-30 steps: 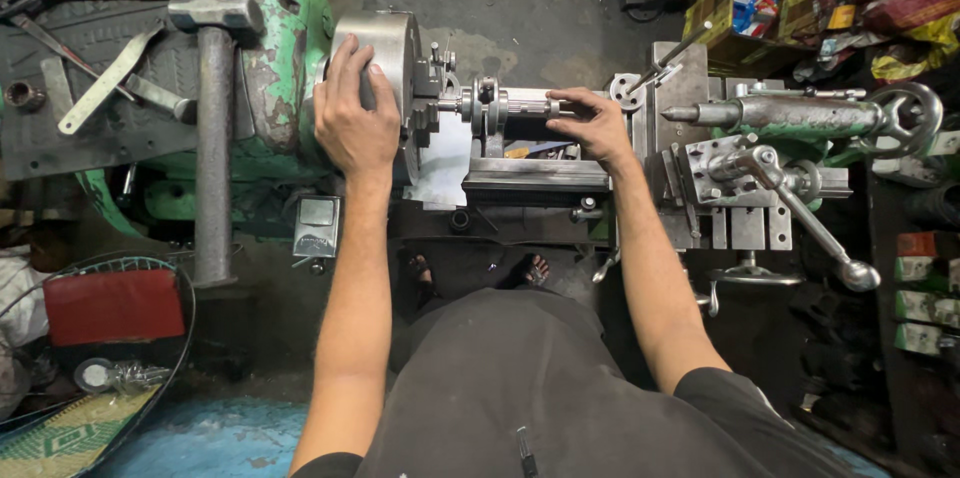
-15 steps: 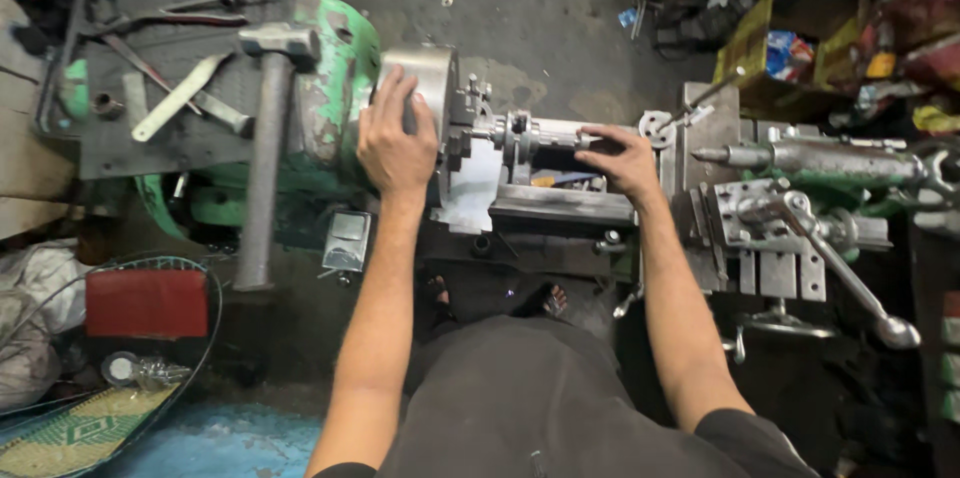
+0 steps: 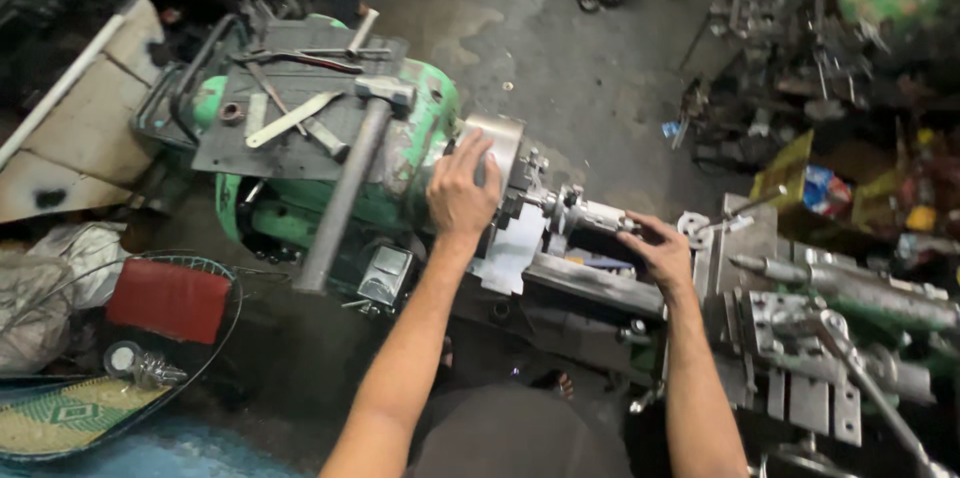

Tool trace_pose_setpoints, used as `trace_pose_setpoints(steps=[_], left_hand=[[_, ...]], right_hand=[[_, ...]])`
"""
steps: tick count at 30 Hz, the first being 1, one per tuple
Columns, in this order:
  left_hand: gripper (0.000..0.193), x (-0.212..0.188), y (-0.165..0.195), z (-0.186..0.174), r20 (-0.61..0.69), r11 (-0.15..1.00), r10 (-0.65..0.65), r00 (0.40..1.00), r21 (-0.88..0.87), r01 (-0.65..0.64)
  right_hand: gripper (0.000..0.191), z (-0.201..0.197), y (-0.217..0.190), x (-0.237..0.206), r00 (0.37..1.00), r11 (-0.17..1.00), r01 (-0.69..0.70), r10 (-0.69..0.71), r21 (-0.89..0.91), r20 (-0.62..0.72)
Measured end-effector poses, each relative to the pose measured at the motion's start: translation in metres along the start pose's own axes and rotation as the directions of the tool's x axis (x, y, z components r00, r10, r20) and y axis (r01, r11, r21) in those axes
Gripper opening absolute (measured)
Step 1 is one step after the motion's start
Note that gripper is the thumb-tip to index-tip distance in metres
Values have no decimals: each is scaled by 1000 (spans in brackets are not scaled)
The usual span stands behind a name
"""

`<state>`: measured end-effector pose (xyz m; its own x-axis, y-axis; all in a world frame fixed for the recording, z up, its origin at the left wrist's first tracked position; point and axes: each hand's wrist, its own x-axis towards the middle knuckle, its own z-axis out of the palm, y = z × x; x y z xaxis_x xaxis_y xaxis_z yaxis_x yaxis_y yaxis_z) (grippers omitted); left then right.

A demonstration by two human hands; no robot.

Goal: The person operates a metal lathe, machining a pulley-like metal component clamped in the chuck. They rotate the chuck by hand, strike the workpiece area with a hammer, tighten components with a wrench, turn the tailstock handwheel, and run the lathe with the workpiece spinning.

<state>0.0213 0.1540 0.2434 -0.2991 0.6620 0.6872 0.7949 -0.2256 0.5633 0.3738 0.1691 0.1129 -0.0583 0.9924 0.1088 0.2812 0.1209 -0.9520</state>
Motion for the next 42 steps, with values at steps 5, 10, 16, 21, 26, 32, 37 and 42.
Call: trace_pose_setpoints(steps=[5,10,16,21,26,32,37,42], left_hand=[[23,1,2,2,21,999,-42,999,-27,43],[23,1,4,7,-10,998,-15,1000,-60,14],[25,0,6,16,1,994,-80,997,-72,80],[25,-2,5,25,-34,994,-66,997,-88,63],[28,-4,2,41,14,996,-66,998,-65,67],[31,-10,4,56,-28,997,-50,998,-59,48],[30,-13,11,55,1,992,-83,997,-95,83],[30,-17,16,46,-28,988,-83,996,-135,79]], right_hand=[[33,-5,26,19,983,960,-184,178,211,48],[37,-9,38,42,949,935,-309,291,176,125],[67,-13,33,59,867,870,-490,480,52,137],[75,-6,19,66,790,792,-611,608,7,79],[78,-6,5,72,741,745,-663,667,-70,84],[86,-9,0,74,623,649,-754,755,-100,202],[100,-14,7,76,712,709,-670,698,-219,78],[105,-22,11,58,768,762,-596,633,-254,95]])
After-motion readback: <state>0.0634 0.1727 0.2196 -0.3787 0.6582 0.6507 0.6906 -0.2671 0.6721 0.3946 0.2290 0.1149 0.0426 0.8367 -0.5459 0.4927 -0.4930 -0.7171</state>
